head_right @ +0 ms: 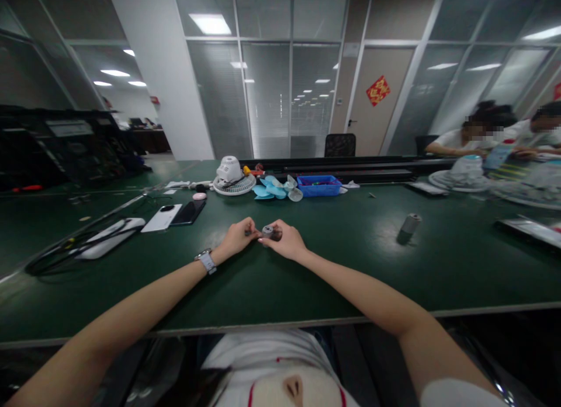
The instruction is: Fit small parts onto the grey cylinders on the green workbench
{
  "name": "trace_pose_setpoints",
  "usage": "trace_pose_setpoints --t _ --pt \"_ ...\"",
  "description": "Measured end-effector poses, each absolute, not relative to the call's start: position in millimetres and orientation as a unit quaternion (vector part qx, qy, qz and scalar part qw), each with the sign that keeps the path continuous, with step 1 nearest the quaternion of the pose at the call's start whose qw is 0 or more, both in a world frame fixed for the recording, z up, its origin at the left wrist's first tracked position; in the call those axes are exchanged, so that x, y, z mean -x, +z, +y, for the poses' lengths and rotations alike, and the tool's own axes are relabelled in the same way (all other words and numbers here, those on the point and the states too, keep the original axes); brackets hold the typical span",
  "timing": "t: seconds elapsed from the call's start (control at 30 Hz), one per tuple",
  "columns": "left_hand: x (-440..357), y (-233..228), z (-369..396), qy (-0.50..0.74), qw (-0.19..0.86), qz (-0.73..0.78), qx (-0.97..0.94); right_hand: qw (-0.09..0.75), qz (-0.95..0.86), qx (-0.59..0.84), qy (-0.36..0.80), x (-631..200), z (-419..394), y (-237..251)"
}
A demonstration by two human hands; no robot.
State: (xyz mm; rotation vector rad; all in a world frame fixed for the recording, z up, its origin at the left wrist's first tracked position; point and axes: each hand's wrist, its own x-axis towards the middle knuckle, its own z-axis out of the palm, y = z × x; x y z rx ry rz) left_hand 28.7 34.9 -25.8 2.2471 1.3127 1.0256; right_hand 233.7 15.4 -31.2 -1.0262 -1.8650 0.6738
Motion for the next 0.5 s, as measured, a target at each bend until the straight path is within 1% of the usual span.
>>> trace_pose_setpoints --t 0.07,0.17,0.23,0.3,0.37,0.43,0.5 --pt "-28.3 -27.0 35.3 0.368 0.197 0.454 -0.787 0.472 -0.721 0.456 0.223 -255.2 32.8 -26.5" --pt "-27.3 -30.2 38.1 0.382 0.236 0.457 -0.768 0.501 -0.654 0.56 0.085 -313.0 62.3 -19.5" --pt "-26.2 -32.5 41.1 0.403 0.244 0.478 -0.742 0.484 -0.594 0.643 -0.014 -361.2 77.4 -17.7" --pt "-24.7 -33.2 43.5 0.422 0.237 0.514 -0.709 0.445 -0.53 0.718 -0.075 -407.6 86.0 -18.9" --pt "-23.2 -32.0 44.3 0.433 0.226 0.549 -0.678 0.404 -0.475 0.777 -0.094 -444.7 89.0 -22.3" --pt "-22.1 -30.1 44.0 0.44 0.221 0.567 -0.66 0.378 -0.424 0.819 -0.078 -468.4 89.2 -26.5" --pt "-21.4 -29.2 43.6 0.441 0.222 0.57 -0.657 0.37 -0.384 0.844 -0.052 -478.8 88.5 -29.7"
